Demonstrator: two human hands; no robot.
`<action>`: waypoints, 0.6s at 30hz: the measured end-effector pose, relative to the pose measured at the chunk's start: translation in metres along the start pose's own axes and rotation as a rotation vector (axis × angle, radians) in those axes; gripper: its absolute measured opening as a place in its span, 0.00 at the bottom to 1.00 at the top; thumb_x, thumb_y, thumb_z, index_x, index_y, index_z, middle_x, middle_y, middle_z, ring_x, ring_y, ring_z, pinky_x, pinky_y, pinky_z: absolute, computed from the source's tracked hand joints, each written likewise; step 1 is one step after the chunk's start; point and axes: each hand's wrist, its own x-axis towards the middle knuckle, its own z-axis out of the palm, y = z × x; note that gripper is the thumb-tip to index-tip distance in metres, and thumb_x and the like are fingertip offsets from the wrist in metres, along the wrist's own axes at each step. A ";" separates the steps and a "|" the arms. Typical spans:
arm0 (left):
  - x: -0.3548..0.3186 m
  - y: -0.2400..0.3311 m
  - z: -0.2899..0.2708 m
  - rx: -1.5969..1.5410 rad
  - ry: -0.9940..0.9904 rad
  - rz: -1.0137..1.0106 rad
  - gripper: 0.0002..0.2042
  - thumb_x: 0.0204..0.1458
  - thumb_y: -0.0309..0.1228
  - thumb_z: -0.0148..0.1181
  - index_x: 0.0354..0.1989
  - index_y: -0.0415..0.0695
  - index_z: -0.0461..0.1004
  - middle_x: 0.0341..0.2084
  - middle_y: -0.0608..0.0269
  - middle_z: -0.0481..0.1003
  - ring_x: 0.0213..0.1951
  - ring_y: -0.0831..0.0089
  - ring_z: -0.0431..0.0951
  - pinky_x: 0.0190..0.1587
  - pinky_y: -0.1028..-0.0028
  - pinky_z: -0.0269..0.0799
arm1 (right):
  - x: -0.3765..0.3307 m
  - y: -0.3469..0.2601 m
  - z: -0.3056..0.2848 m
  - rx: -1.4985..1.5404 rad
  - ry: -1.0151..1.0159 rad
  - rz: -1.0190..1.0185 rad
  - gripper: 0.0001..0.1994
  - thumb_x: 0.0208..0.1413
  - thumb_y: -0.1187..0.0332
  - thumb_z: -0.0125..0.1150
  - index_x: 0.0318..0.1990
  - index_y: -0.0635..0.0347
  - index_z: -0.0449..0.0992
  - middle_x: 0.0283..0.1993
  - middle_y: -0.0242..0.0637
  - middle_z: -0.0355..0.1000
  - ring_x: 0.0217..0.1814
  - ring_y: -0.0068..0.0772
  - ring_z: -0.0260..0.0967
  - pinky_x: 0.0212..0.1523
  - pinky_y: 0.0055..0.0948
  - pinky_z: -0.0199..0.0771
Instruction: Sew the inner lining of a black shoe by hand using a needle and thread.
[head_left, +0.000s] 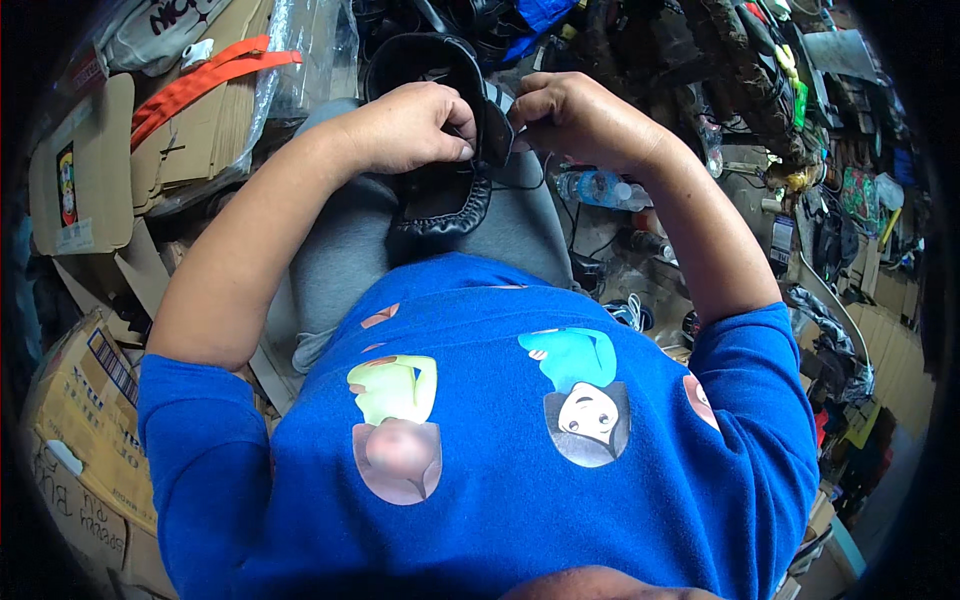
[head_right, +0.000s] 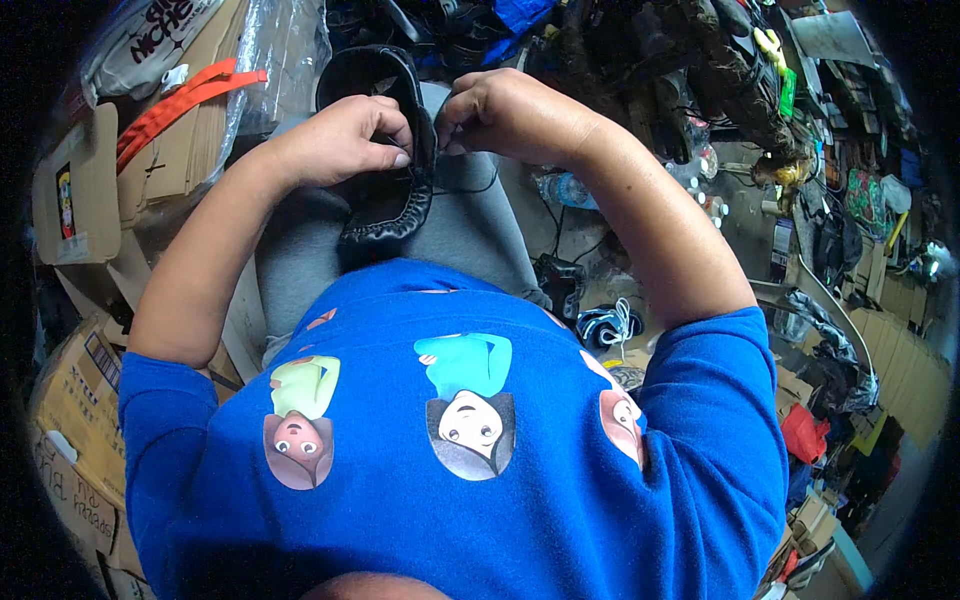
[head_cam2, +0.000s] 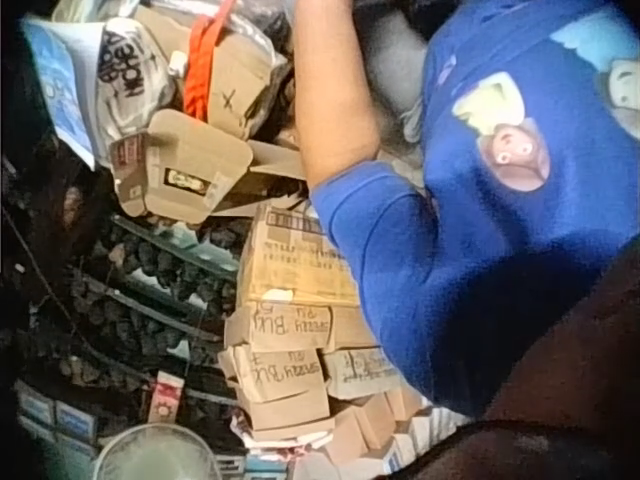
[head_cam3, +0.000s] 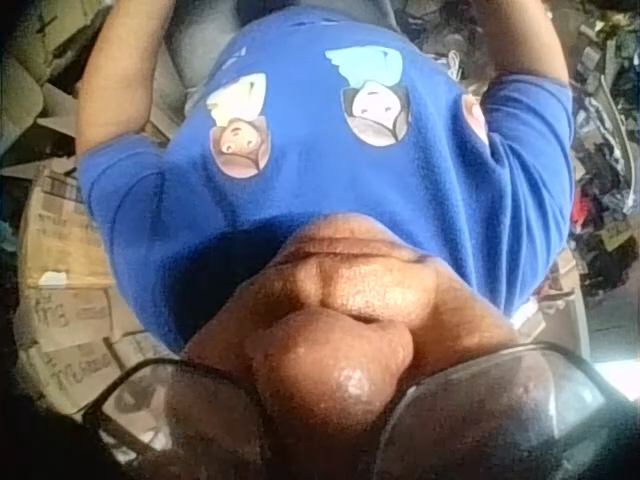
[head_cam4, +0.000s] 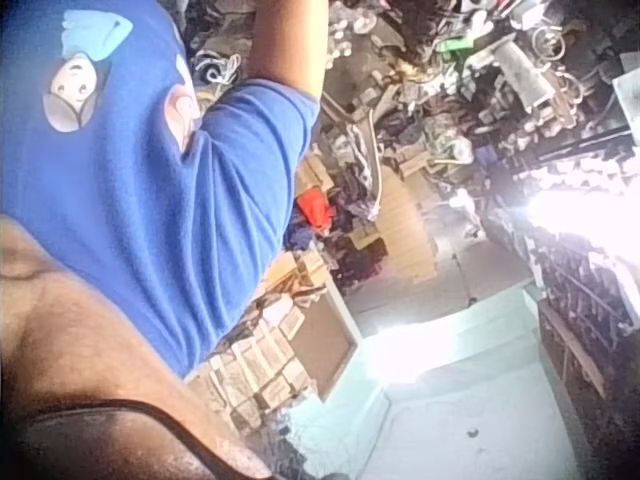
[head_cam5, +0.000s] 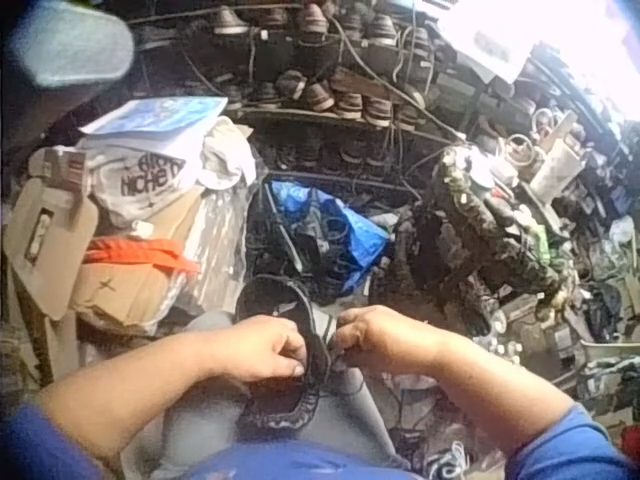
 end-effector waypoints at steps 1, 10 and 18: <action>0.001 0.001 0.000 -0.006 -0.025 -0.046 0.08 0.46 0.27 0.61 0.32 0.37 0.75 0.30 0.58 0.70 0.36 0.66 0.73 0.43 0.71 0.67 | 0.001 -0.002 -0.002 -0.003 0.000 0.001 0.06 0.44 0.73 0.67 0.32 0.53 0.80 0.33 0.36 0.70 0.37 0.37 0.72 0.37 0.33 0.73; 0.003 0.004 0.002 -0.010 0.015 -0.010 0.09 0.45 0.29 0.61 0.32 0.37 0.75 0.32 0.55 0.72 0.38 0.63 0.73 0.44 0.69 0.67 | 0.013 -0.006 -0.007 -0.229 -0.079 -0.115 0.06 0.45 0.71 0.66 0.33 0.52 0.80 0.35 0.37 0.71 0.38 0.36 0.73 0.39 0.31 0.74; 0.005 0.003 0.006 -0.008 0.026 -0.023 0.09 0.45 0.29 0.62 0.31 0.37 0.74 0.31 0.55 0.71 0.37 0.63 0.73 0.43 0.69 0.67 | 0.012 -0.010 -0.007 -0.233 -0.110 -0.029 0.07 0.44 0.71 0.67 0.33 0.54 0.80 0.34 0.39 0.71 0.38 0.38 0.73 0.39 0.32 0.74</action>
